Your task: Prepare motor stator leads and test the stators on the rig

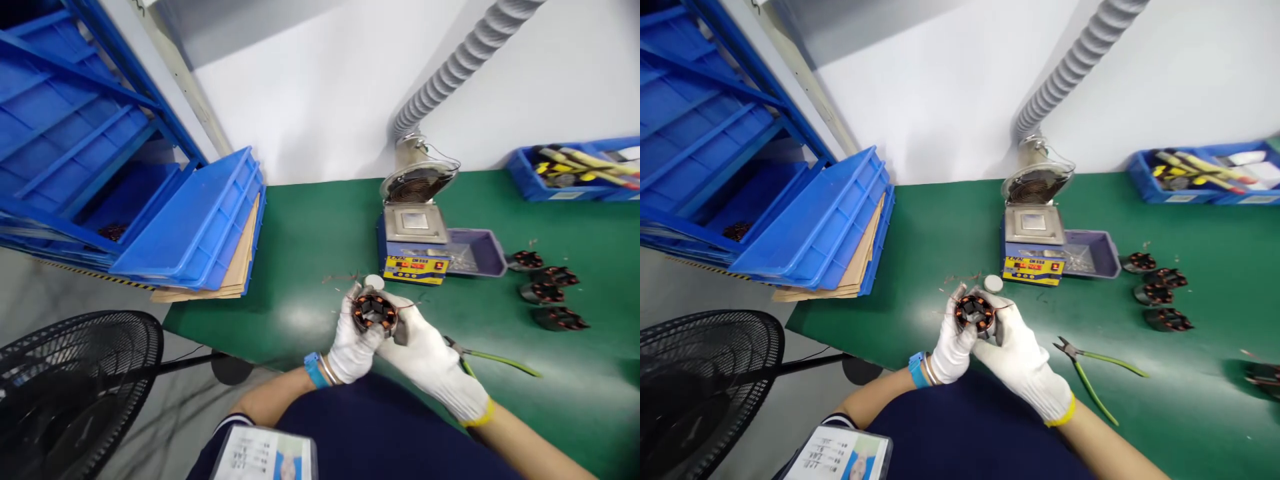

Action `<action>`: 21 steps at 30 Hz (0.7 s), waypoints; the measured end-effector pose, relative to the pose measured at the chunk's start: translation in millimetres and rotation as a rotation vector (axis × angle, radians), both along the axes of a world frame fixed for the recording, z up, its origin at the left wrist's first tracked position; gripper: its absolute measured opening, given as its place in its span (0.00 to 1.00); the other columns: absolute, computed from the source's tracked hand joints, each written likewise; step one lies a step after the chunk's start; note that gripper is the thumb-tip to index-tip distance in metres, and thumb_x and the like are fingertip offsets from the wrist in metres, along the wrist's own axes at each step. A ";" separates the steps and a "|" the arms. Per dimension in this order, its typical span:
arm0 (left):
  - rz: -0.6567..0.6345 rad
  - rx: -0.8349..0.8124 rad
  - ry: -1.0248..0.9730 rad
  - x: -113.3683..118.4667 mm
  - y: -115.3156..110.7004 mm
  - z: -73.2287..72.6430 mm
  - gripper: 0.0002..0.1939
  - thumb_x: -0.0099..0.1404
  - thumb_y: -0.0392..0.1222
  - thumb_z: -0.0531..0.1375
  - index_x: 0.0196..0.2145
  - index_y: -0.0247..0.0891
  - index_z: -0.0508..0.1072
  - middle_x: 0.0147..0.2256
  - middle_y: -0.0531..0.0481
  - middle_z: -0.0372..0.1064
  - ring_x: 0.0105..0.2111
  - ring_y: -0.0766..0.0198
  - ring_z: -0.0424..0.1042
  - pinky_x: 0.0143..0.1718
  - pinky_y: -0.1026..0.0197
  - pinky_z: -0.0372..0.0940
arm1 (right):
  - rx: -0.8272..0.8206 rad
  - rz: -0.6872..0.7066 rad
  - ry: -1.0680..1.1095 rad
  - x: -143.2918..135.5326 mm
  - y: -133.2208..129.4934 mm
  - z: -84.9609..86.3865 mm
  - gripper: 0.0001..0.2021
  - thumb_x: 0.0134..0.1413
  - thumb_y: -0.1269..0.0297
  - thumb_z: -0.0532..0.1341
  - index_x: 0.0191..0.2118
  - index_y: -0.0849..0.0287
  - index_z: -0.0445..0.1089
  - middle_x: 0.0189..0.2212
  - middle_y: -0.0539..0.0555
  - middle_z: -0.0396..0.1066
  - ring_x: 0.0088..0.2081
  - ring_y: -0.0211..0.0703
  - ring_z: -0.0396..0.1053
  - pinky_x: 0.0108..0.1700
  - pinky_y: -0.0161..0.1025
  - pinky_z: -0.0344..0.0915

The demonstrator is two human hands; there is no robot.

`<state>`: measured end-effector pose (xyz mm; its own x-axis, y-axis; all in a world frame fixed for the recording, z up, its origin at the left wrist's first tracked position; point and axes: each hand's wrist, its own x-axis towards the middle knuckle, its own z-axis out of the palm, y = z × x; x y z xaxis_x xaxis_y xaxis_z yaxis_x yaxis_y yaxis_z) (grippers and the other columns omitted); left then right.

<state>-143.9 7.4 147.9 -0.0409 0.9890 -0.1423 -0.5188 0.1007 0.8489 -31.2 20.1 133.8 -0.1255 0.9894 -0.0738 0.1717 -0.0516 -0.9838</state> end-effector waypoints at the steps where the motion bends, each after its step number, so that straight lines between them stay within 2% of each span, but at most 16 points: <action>1: 0.009 0.056 0.013 -0.9 -0.9 -1.2 0.49 0.47 0.66 0.70 0.60 0.40 0.62 0.62 0.38 0.61 0.60 0.49 0.64 0.63 0.52 0.59 | -0.033 0.045 0.030 1.8 0.3 2.9 0.34 0.36 0.64 0.67 0.55 0.52 0.63 0.52 0.59 0.70 0.50 0.54 0.73 0.52 0.48 0.73; 3: 0.014 0.130 0.029 -3.2 -1.7 -3.8 0.43 0.51 0.66 0.68 0.57 0.39 0.65 0.61 0.36 0.62 0.61 0.47 0.64 0.63 0.49 0.59 | -0.084 0.077 0.063 4.5 0.3 8.0 0.33 0.35 0.64 0.66 0.54 0.54 0.62 0.48 0.60 0.73 0.45 0.52 0.76 0.46 0.47 0.75; 5: 0.021 0.163 0.044 -5.4 -1.4 -5.8 0.38 0.52 0.64 0.68 0.53 0.38 0.67 0.60 0.35 0.64 0.61 0.46 0.64 0.63 0.48 0.58 | -0.082 0.056 0.030 5.6 -0.7 10.2 0.32 0.34 0.63 0.67 0.52 0.56 0.63 0.45 0.61 0.74 0.42 0.53 0.76 0.45 0.48 0.76; 10: 0.066 0.208 0.067 -9.0 0.0 -6.8 0.23 0.61 0.60 0.63 0.43 0.38 0.71 0.54 0.39 0.71 0.58 0.50 0.68 0.61 0.49 0.60 | 0.064 0.116 -0.142 6.3 -4.4 2.1 0.35 0.38 0.65 0.67 0.57 0.56 0.61 0.51 0.60 0.71 0.49 0.53 0.73 0.52 0.48 0.72; 14: 0.065 0.140 0.075 -12.8 3.9 -10.0 0.19 0.64 0.58 0.61 0.36 0.37 0.73 0.46 0.40 0.76 0.53 0.51 0.72 0.58 0.50 0.63 | 0.171 0.093 -0.285 6.9 -6.6 -2.7 0.32 0.34 0.67 0.68 0.52 0.53 0.64 0.46 0.55 0.72 0.44 0.54 0.75 0.47 0.45 0.74; 16: 0.074 0.100 0.056 -16.8 6.6 -12.6 0.21 0.61 0.58 0.64 0.40 0.37 0.72 0.48 0.39 0.75 0.52 0.51 0.73 0.57 0.49 0.64 | 0.221 0.073 -0.336 7.5 -7.4 -3.2 0.32 0.35 0.66 0.67 0.52 0.52 0.62 0.45 0.55 0.72 0.43 0.54 0.75 0.45 0.46 0.75; 18: 0.080 0.057 0.055 -22.6 8.9 -13.8 0.28 0.53 0.57 0.70 0.45 0.37 0.71 0.52 0.38 0.71 0.51 0.52 0.73 0.55 0.50 0.66 | 0.273 0.071 -0.379 10.0 -7.5 -4.8 0.31 0.40 0.65 0.66 0.54 0.53 0.60 0.46 0.58 0.71 0.43 0.55 0.74 0.46 0.47 0.74; 20: 0.063 -0.001 0.134 -28.9 10.7 -12.2 0.31 0.45 0.53 0.74 0.43 0.37 0.70 0.48 0.40 0.72 0.46 0.55 0.74 0.50 0.53 0.68 | 0.309 0.080 -0.424 15.0 -6.7 -8.8 0.31 0.43 0.63 0.64 0.56 0.55 0.58 0.48 0.60 0.69 0.45 0.56 0.74 0.48 0.49 0.73; 21: 0.053 -0.036 0.206 -31.7 11.4 -10.3 0.29 0.44 0.51 0.74 0.40 0.37 0.71 0.43 0.42 0.74 0.41 0.57 0.74 0.46 0.55 0.69 | 0.316 0.086 -0.450 18.2 -6.1 -11.5 0.32 0.44 0.63 0.64 0.57 0.55 0.58 0.49 0.61 0.68 0.45 0.56 0.74 0.49 0.49 0.72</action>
<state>-175.6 18.8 137.6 -0.1244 0.9791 -0.1608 -0.3400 0.1102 0.9339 -13.1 14.0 122.3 -0.2310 0.9598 0.1596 0.5689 0.2663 -0.7781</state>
